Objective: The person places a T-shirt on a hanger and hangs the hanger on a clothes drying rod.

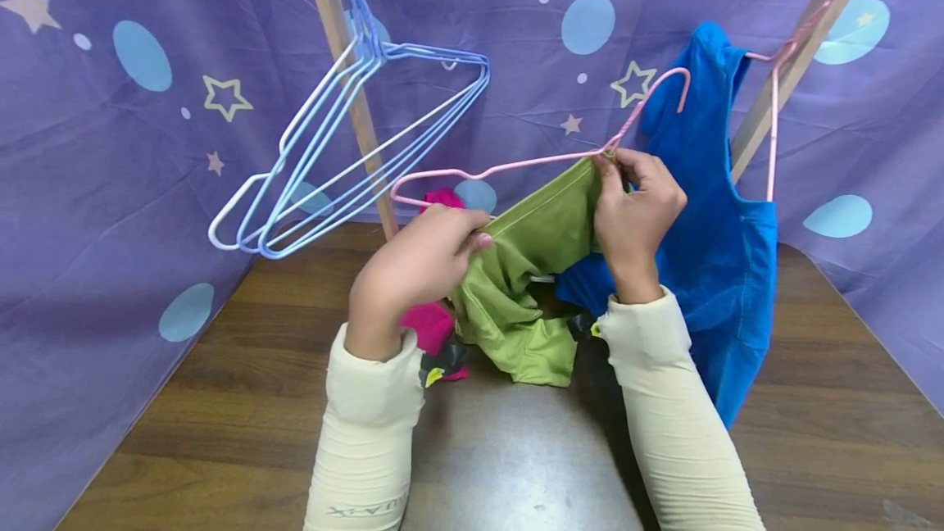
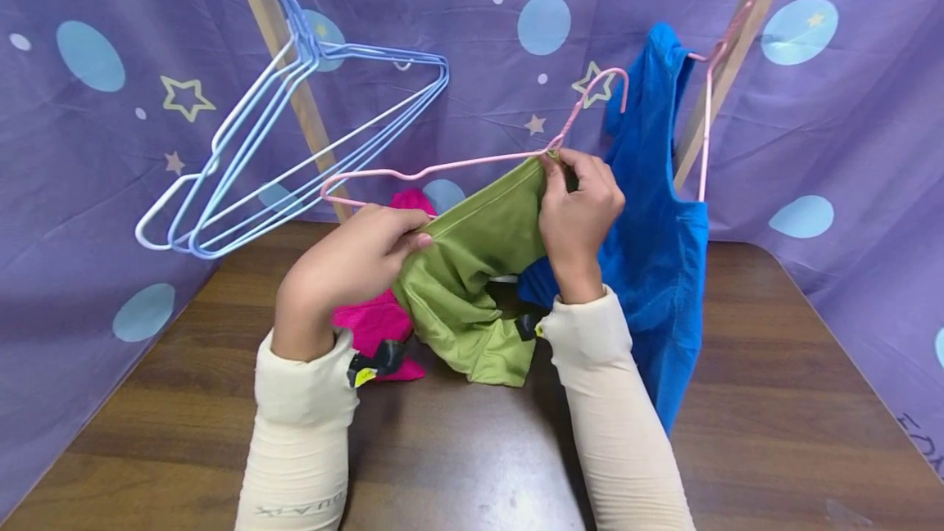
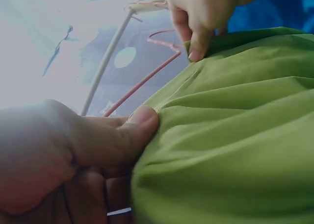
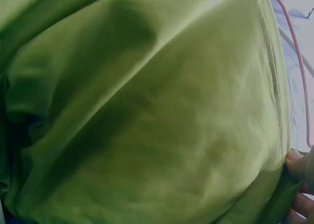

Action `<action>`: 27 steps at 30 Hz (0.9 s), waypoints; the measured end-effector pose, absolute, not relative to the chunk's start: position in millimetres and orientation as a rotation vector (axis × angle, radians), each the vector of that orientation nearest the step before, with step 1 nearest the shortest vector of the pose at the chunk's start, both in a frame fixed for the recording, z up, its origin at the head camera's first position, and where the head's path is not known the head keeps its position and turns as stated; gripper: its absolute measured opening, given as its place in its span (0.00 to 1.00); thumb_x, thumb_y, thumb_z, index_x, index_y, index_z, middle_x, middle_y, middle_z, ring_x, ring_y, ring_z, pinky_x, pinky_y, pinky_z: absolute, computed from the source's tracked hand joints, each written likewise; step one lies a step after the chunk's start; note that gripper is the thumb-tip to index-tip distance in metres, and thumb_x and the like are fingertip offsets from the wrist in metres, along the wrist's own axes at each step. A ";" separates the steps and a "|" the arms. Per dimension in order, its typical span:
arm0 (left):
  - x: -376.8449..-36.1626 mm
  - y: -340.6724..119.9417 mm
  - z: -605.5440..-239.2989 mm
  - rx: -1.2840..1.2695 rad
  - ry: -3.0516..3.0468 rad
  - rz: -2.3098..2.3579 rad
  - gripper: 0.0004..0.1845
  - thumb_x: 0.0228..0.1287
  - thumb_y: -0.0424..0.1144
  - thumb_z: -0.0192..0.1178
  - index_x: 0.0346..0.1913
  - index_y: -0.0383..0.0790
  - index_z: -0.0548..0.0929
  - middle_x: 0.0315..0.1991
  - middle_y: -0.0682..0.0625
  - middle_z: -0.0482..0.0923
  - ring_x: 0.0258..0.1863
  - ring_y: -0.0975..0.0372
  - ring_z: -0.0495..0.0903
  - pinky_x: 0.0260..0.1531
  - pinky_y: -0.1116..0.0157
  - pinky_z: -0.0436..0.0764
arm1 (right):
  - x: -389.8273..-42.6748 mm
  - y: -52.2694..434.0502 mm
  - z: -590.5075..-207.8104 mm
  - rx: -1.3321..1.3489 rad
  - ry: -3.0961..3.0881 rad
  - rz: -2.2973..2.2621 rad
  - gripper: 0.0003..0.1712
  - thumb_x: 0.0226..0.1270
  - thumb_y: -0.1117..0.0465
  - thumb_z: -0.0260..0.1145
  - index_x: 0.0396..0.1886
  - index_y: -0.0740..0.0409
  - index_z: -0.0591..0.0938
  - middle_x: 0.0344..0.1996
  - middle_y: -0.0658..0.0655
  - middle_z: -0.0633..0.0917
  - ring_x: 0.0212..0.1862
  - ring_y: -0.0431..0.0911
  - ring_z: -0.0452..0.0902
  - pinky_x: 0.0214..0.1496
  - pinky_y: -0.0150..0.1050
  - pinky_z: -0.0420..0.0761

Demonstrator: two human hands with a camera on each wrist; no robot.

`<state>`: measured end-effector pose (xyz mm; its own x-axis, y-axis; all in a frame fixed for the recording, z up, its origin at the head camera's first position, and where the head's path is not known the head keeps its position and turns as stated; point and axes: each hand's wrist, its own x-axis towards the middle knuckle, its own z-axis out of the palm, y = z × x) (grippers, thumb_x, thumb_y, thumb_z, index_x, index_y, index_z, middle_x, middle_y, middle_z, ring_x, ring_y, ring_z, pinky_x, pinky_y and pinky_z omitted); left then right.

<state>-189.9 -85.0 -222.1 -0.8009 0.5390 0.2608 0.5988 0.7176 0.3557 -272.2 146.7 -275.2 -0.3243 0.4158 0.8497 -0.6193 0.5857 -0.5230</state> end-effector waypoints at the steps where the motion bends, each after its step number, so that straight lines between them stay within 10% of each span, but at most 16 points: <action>1: -189.5 -86.8 -221.6 -0.926 -2.770 -0.665 0.13 0.77 0.34 0.57 0.30 0.39 0.75 0.21 0.53 0.63 0.24 0.60 0.67 0.33 0.61 0.73 | -272.2 146.9 -275.2 0.168 -1.590 1.053 0.15 0.63 0.53 0.76 0.35 0.63 0.92 0.31 0.58 0.90 0.34 0.48 0.87 0.42 0.40 0.85; 11: -189.6 -99.9 -218.2 -0.847 -2.623 -0.730 0.11 0.73 0.43 0.64 0.47 0.37 0.86 0.32 0.51 0.83 0.32 0.58 0.78 0.42 0.59 0.78 | -275.6 153.2 -276.4 0.145 -1.587 1.022 0.18 0.65 0.53 0.75 0.35 0.67 0.91 0.32 0.61 0.90 0.33 0.49 0.87 0.41 0.28 0.79; 27: -199.5 -118.1 -220.4 -0.836 -2.199 -0.827 0.08 0.61 0.32 0.73 0.41 0.33 0.90 0.40 0.44 0.88 0.45 0.53 0.86 0.52 0.58 0.79 | -278.2 163.6 -277.9 0.139 -1.633 0.997 0.17 0.69 0.54 0.71 0.35 0.67 0.90 0.32 0.61 0.89 0.31 0.49 0.85 0.38 0.31 0.77</action>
